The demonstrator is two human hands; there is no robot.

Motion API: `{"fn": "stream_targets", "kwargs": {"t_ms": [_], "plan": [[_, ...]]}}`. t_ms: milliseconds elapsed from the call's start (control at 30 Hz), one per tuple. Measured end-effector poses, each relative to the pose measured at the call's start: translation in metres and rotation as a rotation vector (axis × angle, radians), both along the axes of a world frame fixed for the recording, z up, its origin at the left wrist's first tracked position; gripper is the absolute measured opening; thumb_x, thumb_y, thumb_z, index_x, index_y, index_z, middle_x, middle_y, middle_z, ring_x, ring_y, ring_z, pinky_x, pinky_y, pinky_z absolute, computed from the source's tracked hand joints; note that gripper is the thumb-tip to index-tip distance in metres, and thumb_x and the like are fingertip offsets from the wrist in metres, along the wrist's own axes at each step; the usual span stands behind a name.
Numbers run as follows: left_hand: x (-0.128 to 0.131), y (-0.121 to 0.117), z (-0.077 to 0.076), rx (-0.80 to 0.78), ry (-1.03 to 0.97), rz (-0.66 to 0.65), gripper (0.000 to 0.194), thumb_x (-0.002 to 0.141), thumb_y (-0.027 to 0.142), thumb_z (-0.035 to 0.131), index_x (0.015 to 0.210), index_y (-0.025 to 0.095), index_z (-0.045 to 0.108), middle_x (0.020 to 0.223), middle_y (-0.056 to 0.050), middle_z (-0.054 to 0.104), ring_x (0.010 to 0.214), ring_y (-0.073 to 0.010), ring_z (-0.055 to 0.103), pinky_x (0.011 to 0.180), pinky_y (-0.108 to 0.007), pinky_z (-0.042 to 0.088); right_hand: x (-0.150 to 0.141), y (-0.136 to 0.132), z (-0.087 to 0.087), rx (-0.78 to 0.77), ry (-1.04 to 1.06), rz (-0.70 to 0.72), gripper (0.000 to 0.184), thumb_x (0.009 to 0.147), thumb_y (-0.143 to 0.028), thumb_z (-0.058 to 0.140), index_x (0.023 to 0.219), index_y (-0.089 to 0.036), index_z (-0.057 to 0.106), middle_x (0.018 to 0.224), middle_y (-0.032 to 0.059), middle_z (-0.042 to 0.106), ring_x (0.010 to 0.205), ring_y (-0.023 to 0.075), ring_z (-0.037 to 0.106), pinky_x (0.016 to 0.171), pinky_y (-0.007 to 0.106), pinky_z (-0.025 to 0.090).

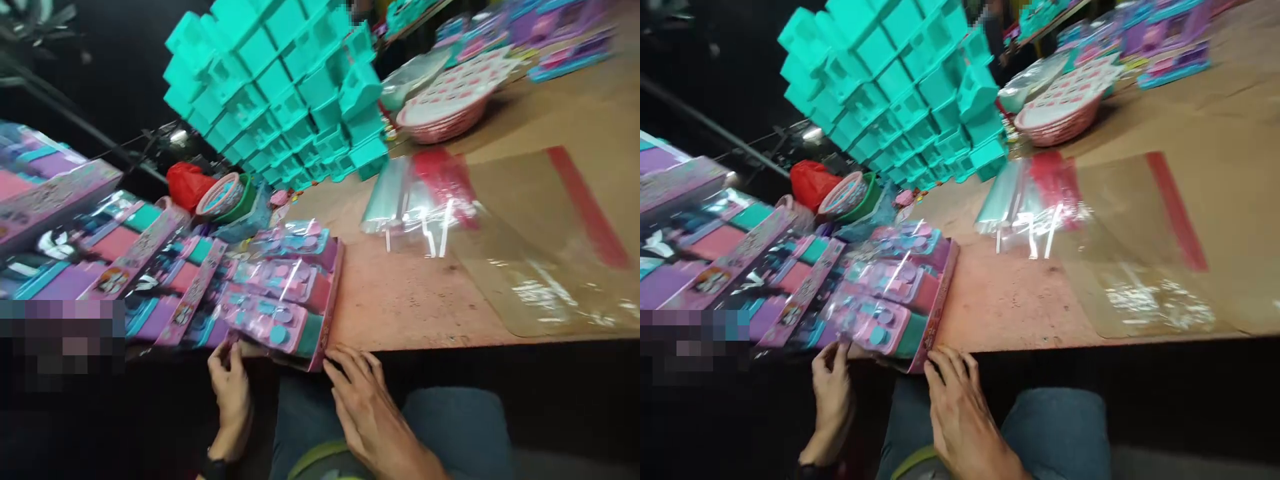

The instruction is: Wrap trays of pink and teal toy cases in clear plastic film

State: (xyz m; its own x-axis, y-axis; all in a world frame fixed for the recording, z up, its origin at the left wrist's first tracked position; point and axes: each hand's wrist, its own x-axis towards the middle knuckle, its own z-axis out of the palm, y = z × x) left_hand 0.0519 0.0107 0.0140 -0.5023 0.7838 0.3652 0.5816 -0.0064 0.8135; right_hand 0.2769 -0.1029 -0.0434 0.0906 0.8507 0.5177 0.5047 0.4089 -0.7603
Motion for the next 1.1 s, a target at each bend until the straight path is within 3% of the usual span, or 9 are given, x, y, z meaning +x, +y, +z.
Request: {"fn": "stream_targets", "kwargs": {"t_ms": [67,133,200,267,500,733,967,1100], "plan": [[0.008,-0.024,0.007,0.023,0.061,-0.04,0.039,0.076,0.056,0.07,0.091,0.019,0.065,0.087,-0.003,0.065,0.082,-0.0209,0.062,0.082,-0.035,0.052,0.0,0.003,-0.002,0.056,0.017,-0.051,0.046,0.091,0.0,0.044,0.126,-0.019,0.066,0.123,0.0121,0.07,0.114,0.0258,0.064,0.098,0.046,0.049],[0.022,-0.051,0.011,-0.128,0.078,-0.289,0.036,0.083,0.054,0.068,0.085,0.018,0.071,0.075,-0.002,0.065,0.071,-0.0176,0.061,0.069,-0.028,0.05,0.003,0.007,0.0,0.063,0.041,-0.064,0.039,0.095,-0.003,0.045,0.122,-0.021,0.067,0.112,0.0093,0.072,0.102,0.0236,0.067,0.09,0.042,0.054],[0.04,-0.072,0.013,-0.334,0.0,-0.512,0.041,0.087,0.052,0.066,0.096,0.014,0.077,0.054,0.003,0.057,0.05,-0.0128,0.051,0.052,-0.024,0.043,0.006,0.008,0.003,0.037,0.082,-0.036,0.034,0.099,-0.007,0.047,0.121,-0.022,0.067,0.104,0.0064,0.073,0.094,0.0201,0.07,0.082,0.034,0.057],[0.057,-0.081,0.016,-0.44,-0.04,-0.602,0.047,0.087,0.049,0.067,0.111,0.01,0.078,0.046,0.005,0.053,0.043,-0.0103,0.046,0.049,-0.023,0.039,0.007,0.006,0.005,-0.015,0.126,-0.007,0.029,0.102,-0.013,0.048,0.119,-0.022,0.069,0.103,0.0056,0.074,0.09,0.0174,0.073,0.076,0.028,0.059],[0.085,-0.065,0.016,-0.434,-0.118,-0.61,0.043,0.083,0.044,0.07,0.102,0.008,0.082,0.043,0.003,0.055,0.041,-0.0083,0.044,0.047,-0.021,0.035,-0.002,0.001,-0.012,-0.146,0.251,-0.058,0.025,0.101,-0.025,0.054,0.107,-0.019,0.077,0.09,0.0054,0.079,0.064,0.0152,0.073,0.041,0.02,0.049],[0.094,-0.063,0.012,-0.303,-0.052,-0.575,0.033,0.083,0.04,0.069,0.084,0.011,0.084,0.046,0.002,0.052,0.044,-0.0081,0.041,0.046,-0.02,0.033,-0.015,0.007,-0.002,-0.175,0.413,-0.052,0.02,0.098,-0.024,0.06,0.099,-0.016,0.078,0.074,0.002,0.075,0.052,0.0106,0.068,0.049,0.014,0.054],[0.101,-0.059,0.025,-0.517,-0.271,-0.585,0.041,0.079,0.049,0.072,0.076,0.009,0.08,0.04,0.002,0.051,0.037,-0.0069,0.039,0.042,-0.019,0.028,-0.024,0.017,0.006,-0.022,0.352,-0.085,0.017,0.099,-0.025,0.064,0.108,-0.013,0.072,0.086,0.0062,0.073,0.064,0.0123,0.07,0.056,0.017,0.058],[0.1,-0.059,0.028,-0.562,-0.414,-0.627,0.045,0.078,0.054,0.076,0.074,0.009,0.078,0.036,0.003,0.049,0.034,-0.0043,0.033,0.041,-0.018,0.024,-0.026,0.022,0.006,0.075,0.283,-0.104,0.016,0.1,-0.022,0.061,0.111,-0.012,0.069,0.091,0.0086,0.075,0.073,0.0139,0.074,0.066,0.018,0.062]]}}
